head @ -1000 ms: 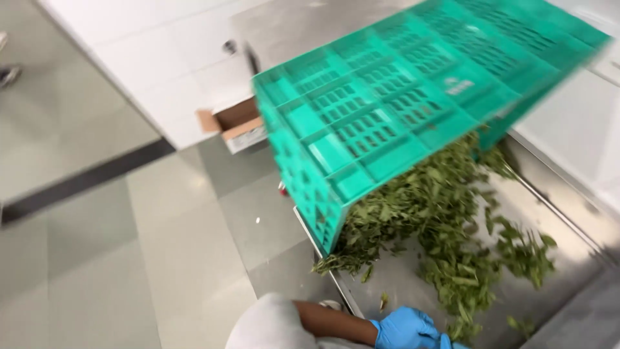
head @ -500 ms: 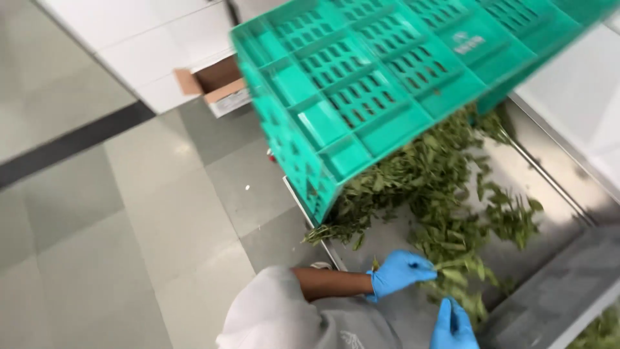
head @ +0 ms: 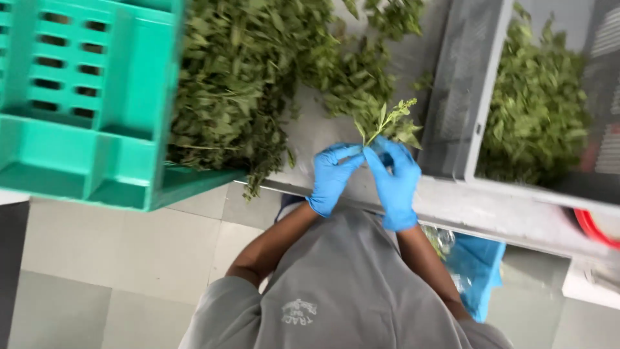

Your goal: The person strips green leaves from herb stems by hand at a stainless steel table, discarding stems and placing the picked leaves into gray plastic crates beside the work area, working through piles of harvested herbs one stem at a time.

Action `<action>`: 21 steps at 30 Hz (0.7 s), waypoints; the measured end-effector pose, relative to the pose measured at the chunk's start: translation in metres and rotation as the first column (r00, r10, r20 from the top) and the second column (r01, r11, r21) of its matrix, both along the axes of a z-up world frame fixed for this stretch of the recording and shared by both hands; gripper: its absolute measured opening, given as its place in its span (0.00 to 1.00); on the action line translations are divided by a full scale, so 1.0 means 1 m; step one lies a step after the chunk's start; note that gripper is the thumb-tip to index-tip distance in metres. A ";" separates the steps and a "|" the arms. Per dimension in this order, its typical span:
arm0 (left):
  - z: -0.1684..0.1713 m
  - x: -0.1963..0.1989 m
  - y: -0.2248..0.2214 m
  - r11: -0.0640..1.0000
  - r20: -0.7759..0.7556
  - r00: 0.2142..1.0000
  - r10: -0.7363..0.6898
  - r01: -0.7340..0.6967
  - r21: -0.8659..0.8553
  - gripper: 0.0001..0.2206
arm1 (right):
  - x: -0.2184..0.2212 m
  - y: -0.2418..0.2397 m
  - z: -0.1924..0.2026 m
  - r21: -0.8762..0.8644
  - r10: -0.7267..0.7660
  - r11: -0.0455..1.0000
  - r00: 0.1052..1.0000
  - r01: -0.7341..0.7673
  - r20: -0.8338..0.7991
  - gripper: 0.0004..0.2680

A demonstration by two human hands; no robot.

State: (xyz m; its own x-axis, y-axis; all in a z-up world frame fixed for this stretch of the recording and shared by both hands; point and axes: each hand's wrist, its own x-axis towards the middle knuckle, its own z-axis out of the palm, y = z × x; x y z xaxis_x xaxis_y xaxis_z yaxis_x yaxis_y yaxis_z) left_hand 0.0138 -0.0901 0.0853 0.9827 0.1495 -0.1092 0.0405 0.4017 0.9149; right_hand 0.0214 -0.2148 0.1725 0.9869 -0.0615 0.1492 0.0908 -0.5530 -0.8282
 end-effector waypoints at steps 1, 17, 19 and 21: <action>0.016 -0.001 0.003 0.979 0.074 0.997 -0.017 0.002 0.203 0.11 | 0.002 -0.008 -0.028 0.193 -0.024 0.981 0.999 0.031 -0.037 0.08; 0.125 0.052 0.066 0.569 0.441 0.783 -0.439 -0.138 0.811 0.18 | -0.017 -0.064 -0.067 0.697 0.113 0.707 0.953 0.121 -0.280 0.09; 0.138 0.057 0.060 0.463 0.459 0.711 -0.532 -0.210 0.861 0.20 | -0.017 -0.071 -0.072 0.693 0.142 0.713 0.945 0.108 -0.293 0.09; 0.126 0.059 0.054 0.356 0.454 0.629 -0.631 -0.286 0.890 0.22 | -0.018 -0.078 -0.072 0.690 0.163 0.716 0.938 0.101 -0.307 0.09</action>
